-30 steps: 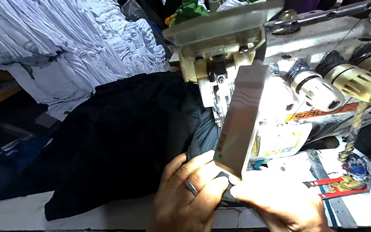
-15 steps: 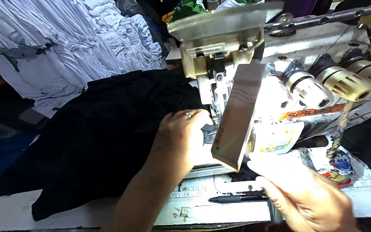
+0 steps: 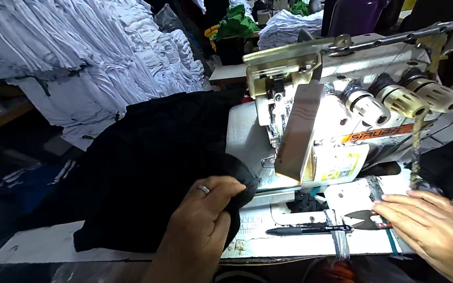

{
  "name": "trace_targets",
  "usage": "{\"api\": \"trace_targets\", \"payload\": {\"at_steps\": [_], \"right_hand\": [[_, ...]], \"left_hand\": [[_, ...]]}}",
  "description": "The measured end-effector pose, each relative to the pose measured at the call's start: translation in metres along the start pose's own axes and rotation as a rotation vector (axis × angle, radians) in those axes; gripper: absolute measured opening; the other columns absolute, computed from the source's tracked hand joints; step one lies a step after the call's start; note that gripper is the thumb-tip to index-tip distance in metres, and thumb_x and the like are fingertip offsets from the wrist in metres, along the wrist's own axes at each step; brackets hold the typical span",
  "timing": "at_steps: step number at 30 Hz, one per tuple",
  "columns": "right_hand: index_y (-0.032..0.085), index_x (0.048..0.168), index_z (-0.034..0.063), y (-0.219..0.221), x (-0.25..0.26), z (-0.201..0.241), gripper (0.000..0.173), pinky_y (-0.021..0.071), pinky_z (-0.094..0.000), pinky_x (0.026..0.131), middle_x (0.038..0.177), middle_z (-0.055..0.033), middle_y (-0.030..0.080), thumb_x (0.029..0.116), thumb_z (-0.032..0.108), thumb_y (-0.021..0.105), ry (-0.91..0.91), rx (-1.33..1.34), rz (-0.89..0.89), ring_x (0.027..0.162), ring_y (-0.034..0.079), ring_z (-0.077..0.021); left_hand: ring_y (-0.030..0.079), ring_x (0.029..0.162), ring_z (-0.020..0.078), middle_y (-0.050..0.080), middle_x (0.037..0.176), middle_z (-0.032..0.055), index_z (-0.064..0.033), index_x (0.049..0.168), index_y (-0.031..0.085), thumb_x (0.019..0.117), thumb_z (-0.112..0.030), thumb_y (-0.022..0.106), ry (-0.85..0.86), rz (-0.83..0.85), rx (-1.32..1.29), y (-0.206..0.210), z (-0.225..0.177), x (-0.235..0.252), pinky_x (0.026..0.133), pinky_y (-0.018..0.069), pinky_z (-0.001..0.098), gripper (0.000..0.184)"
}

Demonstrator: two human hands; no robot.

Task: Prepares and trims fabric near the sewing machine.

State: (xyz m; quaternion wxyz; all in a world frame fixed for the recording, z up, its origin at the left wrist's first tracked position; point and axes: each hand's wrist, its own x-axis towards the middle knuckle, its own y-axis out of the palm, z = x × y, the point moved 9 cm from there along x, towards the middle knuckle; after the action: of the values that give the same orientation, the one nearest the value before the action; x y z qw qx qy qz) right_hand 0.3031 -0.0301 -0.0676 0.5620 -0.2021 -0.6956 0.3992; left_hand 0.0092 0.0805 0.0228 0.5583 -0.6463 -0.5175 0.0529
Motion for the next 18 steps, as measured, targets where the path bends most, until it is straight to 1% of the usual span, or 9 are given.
{"api": "trace_targets", "payload": {"at_steps": [2, 4, 7, 9, 12, 15, 16, 17, 18], "right_hand": [[0.074, 0.104, 0.0164, 0.004, 0.001, -0.003, 0.030, 0.0425, -0.0394, 0.111, 0.094, -0.0013, 0.074, 0.1072, 0.027, 0.047, -0.040, 0.051, -0.043, 0.109, 0.069, -0.0187], [0.074, 0.114, 0.0144, 0.009, -0.005, -0.008, 0.038, 0.0409, -0.0402, 0.115, 0.107, -0.0033, 0.076, 0.1093, 0.036, 0.044, -0.047, 0.124, -0.013, 0.120, 0.066, -0.0194], [0.069, 0.128, 0.0147, 0.015, -0.019, -0.016, 0.052, 0.0375, -0.0391, 0.118, 0.125, -0.0045, 0.072, 0.1090, 0.050, 0.037, -0.058, 0.237, 0.079, 0.134, 0.057, -0.0196], [0.068, 0.131, 0.0152, 0.014, -0.023, -0.020, 0.045, 0.0393, -0.0396, 0.117, 0.128, -0.0038, 0.072, 0.1096, 0.043, 0.040, -0.078, 0.257, 0.126, 0.135, 0.057, -0.0209], [0.072, 0.120, 0.0099, 0.007, -0.014, -0.009, 0.030, 0.0497, -0.0382, 0.108, 0.117, -0.0075, 0.075, 0.1071, 0.022, 0.047, -0.167, 0.156, 0.143, 0.121, 0.067, -0.0254], [0.071, 0.112, 0.0099, 0.002, -0.009, -0.003, 0.025, 0.0533, -0.0335, 0.101, 0.106, -0.0079, 0.076, 0.1054, 0.017, 0.047, -0.211, 0.055, 0.067, 0.109, 0.072, -0.0228], [0.070, 0.109, 0.0093, -0.003, -0.003, -0.001, 0.024, 0.0562, -0.0333, 0.094, 0.098, -0.0084, 0.075, 0.1051, 0.015, 0.047, -0.178, 0.032, 0.040, 0.099, 0.073, -0.0224], [0.069, 0.108, 0.0079, -0.008, 0.006, 0.003, 0.024, 0.0583, -0.0328, 0.082, 0.089, -0.0097, 0.073, 0.1038, 0.014, 0.046, -0.147, 0.001, 0.008, 0.086, 0.072, -0.0233], [0.068, 0.109, 0.0069, -0.012, 0.016, 0.009, 0.025, 0.0569, -0.0342, 0.070, 0.083, -0.0110, 0.069, 0.1034, 0.013, 0.045, -0.124, -0.036, -0.006, 0.075, 0.069, -0.0251]], "left_hand": [[0.064, 0.099, 0.0046, 0.072, 0.103, 0.0016, -0.0041, 0.110, 0.073, 0.0851, -0.002, 0.049, -0.164, 0.115, -0.186, -0.004, 0.006, -0.008, 0.087, 0.0526, 0.0234, 0.035], [0.066, 0.093, -0.0009, 0.072, 0.101, -0.0026, -0.0044, 0.115, 0.070, 0.0860, 0.000, 0.049, -0.286, 0.206, -0.388, -0.002, 0.014, -0.013, 0.082, 0.0555, 0.0196, 0.037], [0.067, 0.088, -0.0029, 0.073, 0.099, -0.0086, -0.0074, 0.118, 0.068, 0.0859, 0.004, 0.047, -0.368, 0.259, -0.643, 0.004, 0.021, -0.020, 0.078, 0.0571, 0.0177, 0.040], [0.068, 0.087, -0.0028, 0.073, 0.099, -0.0106, -0.0121, 0.118, 0.068, 0.0857, 0.006, 0.047, -0.405, 0.268, -0.785, 0.008, 0.025, -0.024, 0.078, 0.0577, 0.0182, 0.042], [0.068, 0.087, -0.0022, 0.074, 0.098, -0.0111, -0.0203, 0.116, 0.071, 0.0845, 0.005, 0.050, -0.393, 0.268, -0.911, 0.011, 0.032, -0.027, 0.078, 0.0577, 0.0181, 0.046], [0.068, 0.091, -0.0034, 0.073, 0.103, -0.0127, -0.0220, 0.119, 0.070, 0.0848, 0.005, 0.054, -0.313, 0.285, -0.929, 0.010, 0.028, -0.028, 0.081, 0.0575, 0.0177, 0.046], [0.067, 0.093, -0.0047, 0.073, 0.105, -0.0142, -0.0210, 0.121, 0.068, 0.0849, 0.004, 0.055, -0.273, 0.307, -0.920, 0.010, 0.024, -0.029, 0.083, 0.0567, 0.0171, 0.046], [0.066, 0.096, -0.0056, 0.071, 0.107, -0.0150, -0.0181, 0.123, 0.066, 0.0852, 0.002, 0.056, -0.239, 0.330, -0.910, 0.010, 0.020, -0.029, 0.085, 0.0561, 0.0170, 0.044], [0.065, 0.099, -0.0060, 0.070, 0.109, -0.0152, -0.0151, 0.125, 0.064, 0.0870, -0.002, 0.058, -0.210, 0.352, -0.901, 0.010, 0.017, -0.030, 0.087, 0.0556, 0.0171, 0.040]]}}
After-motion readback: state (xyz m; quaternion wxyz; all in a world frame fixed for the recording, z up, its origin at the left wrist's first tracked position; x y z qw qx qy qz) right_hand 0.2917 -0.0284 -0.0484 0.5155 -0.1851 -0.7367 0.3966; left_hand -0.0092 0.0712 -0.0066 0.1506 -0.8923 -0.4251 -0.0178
